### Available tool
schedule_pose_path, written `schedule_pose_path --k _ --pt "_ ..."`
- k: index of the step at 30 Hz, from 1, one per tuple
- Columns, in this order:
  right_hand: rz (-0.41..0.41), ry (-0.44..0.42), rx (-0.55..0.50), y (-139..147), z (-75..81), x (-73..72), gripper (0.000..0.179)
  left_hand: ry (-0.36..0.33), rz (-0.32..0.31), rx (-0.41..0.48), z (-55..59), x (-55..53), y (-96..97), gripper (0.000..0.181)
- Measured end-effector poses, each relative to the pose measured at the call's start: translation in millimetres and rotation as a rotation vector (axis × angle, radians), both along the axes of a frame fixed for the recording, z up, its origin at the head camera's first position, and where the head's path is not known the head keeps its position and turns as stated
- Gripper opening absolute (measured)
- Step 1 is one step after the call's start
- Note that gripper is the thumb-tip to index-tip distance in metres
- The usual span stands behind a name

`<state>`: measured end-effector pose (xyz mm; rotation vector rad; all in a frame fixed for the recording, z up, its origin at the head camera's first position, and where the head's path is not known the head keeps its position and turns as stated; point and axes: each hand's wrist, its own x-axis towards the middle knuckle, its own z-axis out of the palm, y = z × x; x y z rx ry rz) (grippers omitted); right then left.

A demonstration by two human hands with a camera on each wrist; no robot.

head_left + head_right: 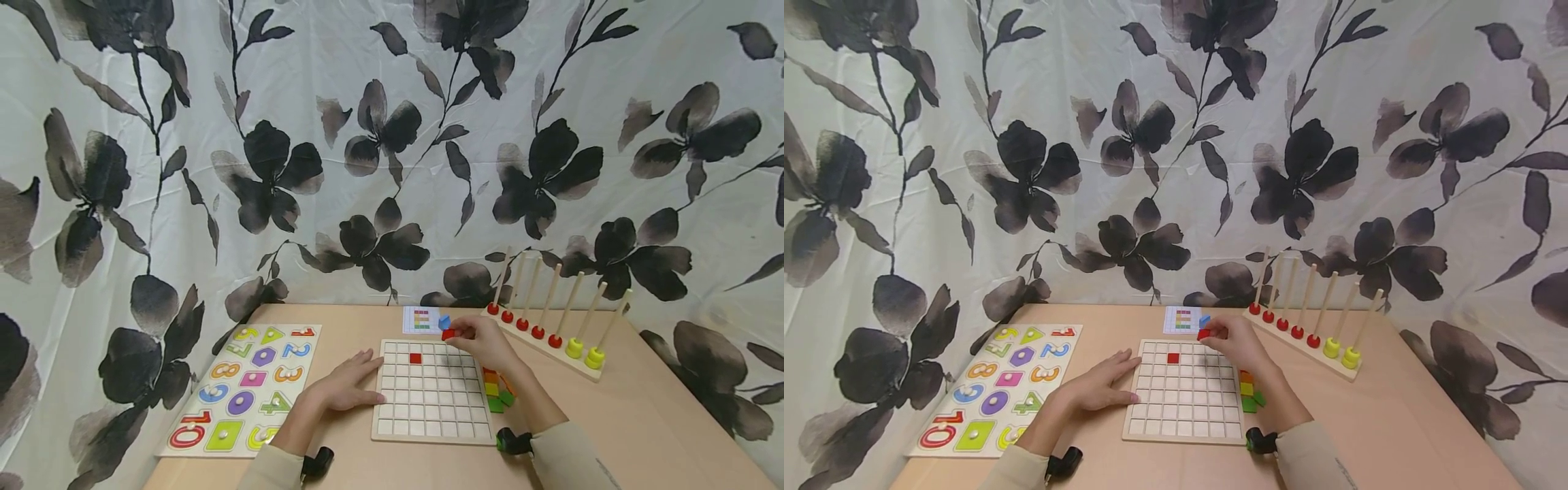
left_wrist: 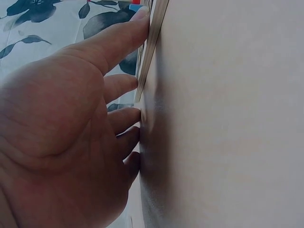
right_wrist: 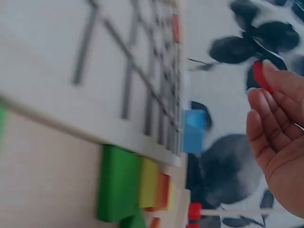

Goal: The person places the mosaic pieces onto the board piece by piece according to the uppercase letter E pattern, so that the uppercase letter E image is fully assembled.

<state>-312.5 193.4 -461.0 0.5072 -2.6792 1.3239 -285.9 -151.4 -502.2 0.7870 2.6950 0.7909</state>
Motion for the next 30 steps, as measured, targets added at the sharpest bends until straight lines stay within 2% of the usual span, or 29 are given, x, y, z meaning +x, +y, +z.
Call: schedule_pose_path --k 4,9,15,20,30 --pt "0.060 -0.005 0.015 -10.2 -12.7 -6.3 0.025 -0.008 0.003 0.004 -0.5 0.5 -0.2 0.083" --pt "0.079 -0.031 0.038 -17.8 -22.5 -11.2 0.023 -0.008 -0.005 0.007 -0.9 1.0 0.6 0.083" --pt "0.100 -0.075 0.081 -24.4 -26.2 -19.6 0.022 -0.010 0.000 0.009 0.8 1.1 0.6 0.083" --pt "0.148 -0.099 0.118 -25.6 -30.1 -26.7 0.021 -0.012 0.001 0.003 0.3 1.2 0.2 0.084" --pt "0.188 -0.120 0.167 -27.0 -30.5 -28.2 0.018 -0.013 0.004 0.010 0.3 1.5 0.5 0.083"
